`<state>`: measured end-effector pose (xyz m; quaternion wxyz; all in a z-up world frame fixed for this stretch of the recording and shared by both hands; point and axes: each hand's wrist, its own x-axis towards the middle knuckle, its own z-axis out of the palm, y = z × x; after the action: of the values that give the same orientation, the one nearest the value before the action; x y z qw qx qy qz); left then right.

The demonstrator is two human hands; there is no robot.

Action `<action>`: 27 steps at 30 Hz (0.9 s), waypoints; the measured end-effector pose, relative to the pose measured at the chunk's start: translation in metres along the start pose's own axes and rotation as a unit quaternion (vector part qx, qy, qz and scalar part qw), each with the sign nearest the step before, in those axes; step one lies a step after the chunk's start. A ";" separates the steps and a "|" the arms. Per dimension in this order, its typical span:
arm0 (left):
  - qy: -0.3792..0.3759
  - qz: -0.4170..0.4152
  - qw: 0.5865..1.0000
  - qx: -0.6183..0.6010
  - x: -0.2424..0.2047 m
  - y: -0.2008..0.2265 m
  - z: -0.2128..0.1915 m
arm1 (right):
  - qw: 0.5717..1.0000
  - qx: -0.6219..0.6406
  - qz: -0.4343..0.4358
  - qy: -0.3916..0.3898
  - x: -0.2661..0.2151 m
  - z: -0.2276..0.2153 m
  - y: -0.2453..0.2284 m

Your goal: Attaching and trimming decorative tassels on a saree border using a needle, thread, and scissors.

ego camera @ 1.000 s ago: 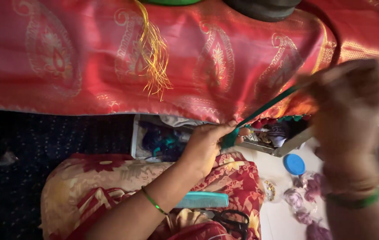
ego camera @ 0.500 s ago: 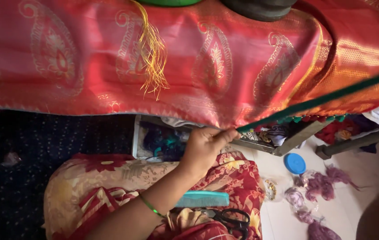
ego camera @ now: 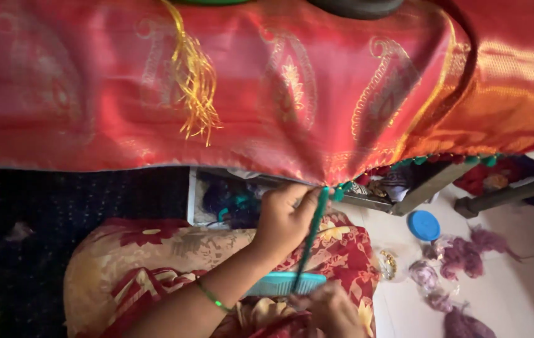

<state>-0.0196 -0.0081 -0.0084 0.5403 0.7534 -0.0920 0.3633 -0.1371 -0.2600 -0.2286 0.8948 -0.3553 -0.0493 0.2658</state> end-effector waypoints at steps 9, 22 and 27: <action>-0.019 -0.330 0.854 -0.402 -0.006 -0.018 0.006 | 0.894 -0.393 -0.209 -0.059 0.163 0.124 -0.104; 0.091 0.075 0.993 0.012 0.013 0.016 -0.027 | 0.925 -0.323 -0.158 0.121 0.202 0.152 -0.118; -0.077 -0.270 0.935 -0.215 0.023 -0.001 -0.023 | 0.885 -0.403 -0.223 0.059 0.179 0.154 -0.118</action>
<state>-0.0125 0.0184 0.0088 0.7586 0.6411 -0.0027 0.1163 0.0246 -0.1462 -0.0543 0.7113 -0.6800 -0.1776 -0.0053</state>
